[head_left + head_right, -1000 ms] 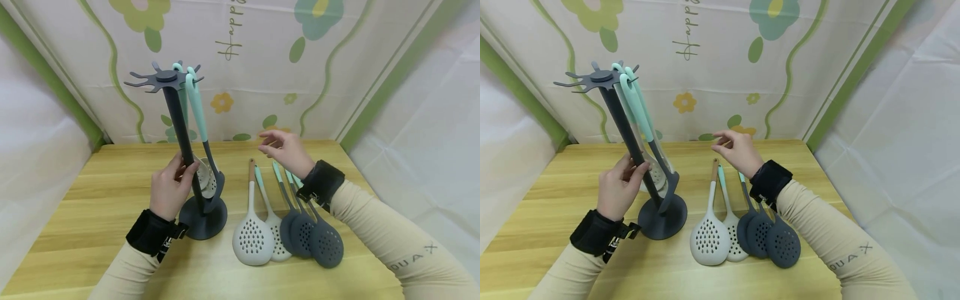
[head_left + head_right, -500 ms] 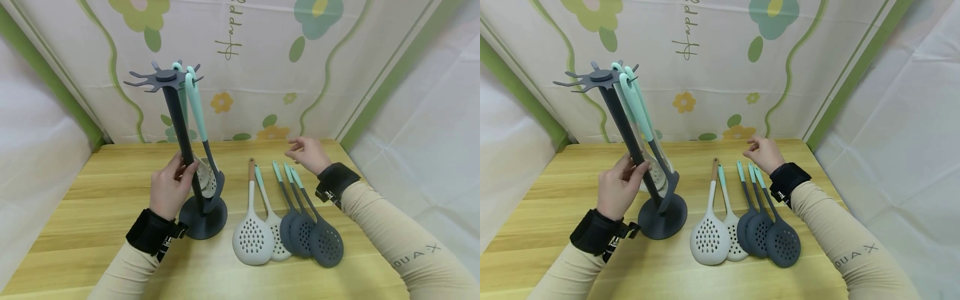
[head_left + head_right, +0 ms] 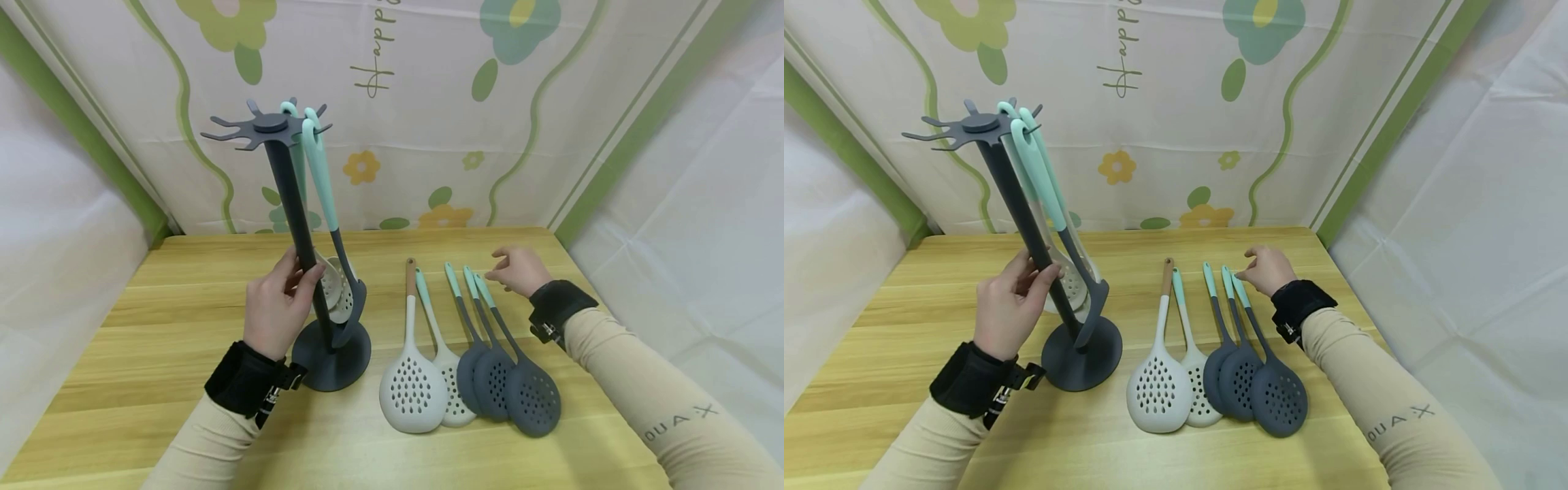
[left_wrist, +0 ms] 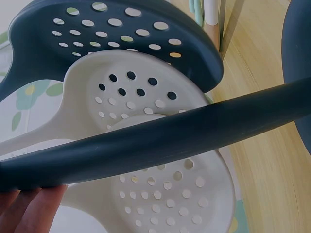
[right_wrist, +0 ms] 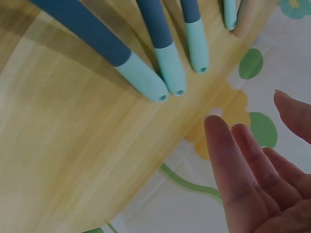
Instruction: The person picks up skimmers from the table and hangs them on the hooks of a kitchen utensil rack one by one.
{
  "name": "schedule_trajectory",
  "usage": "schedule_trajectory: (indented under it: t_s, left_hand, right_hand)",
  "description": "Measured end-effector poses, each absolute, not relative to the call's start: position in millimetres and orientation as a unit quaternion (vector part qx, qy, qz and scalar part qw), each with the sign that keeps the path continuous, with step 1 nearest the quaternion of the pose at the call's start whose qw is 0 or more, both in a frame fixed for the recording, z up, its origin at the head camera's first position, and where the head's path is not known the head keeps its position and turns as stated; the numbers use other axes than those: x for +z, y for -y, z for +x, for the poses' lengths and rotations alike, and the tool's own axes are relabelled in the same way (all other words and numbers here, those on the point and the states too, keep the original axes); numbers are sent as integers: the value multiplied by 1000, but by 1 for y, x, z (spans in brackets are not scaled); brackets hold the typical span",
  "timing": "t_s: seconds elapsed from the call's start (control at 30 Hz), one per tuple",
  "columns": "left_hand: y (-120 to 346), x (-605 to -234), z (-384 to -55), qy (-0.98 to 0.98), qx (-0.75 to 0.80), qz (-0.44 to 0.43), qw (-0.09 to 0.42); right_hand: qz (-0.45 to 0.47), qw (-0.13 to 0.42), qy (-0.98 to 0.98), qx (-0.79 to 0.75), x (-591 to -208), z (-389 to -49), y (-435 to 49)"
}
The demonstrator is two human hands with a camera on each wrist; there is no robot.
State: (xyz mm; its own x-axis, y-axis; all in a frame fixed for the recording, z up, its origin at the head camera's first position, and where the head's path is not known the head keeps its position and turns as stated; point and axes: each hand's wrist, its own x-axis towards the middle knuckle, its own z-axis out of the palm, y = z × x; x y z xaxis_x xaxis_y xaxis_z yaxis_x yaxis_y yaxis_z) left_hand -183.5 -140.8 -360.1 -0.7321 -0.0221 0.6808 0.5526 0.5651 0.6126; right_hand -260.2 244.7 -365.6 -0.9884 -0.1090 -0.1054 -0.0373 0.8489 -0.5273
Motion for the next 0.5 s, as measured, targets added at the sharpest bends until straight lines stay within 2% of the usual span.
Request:
schedule_trajectory:
  t_s: [0.5]
  left_hand:
    - [140, -360, -183, 821, -442, -159, 326]
  right_hand:
    - [-7, 124, -957, -263, -387, -256, -258]
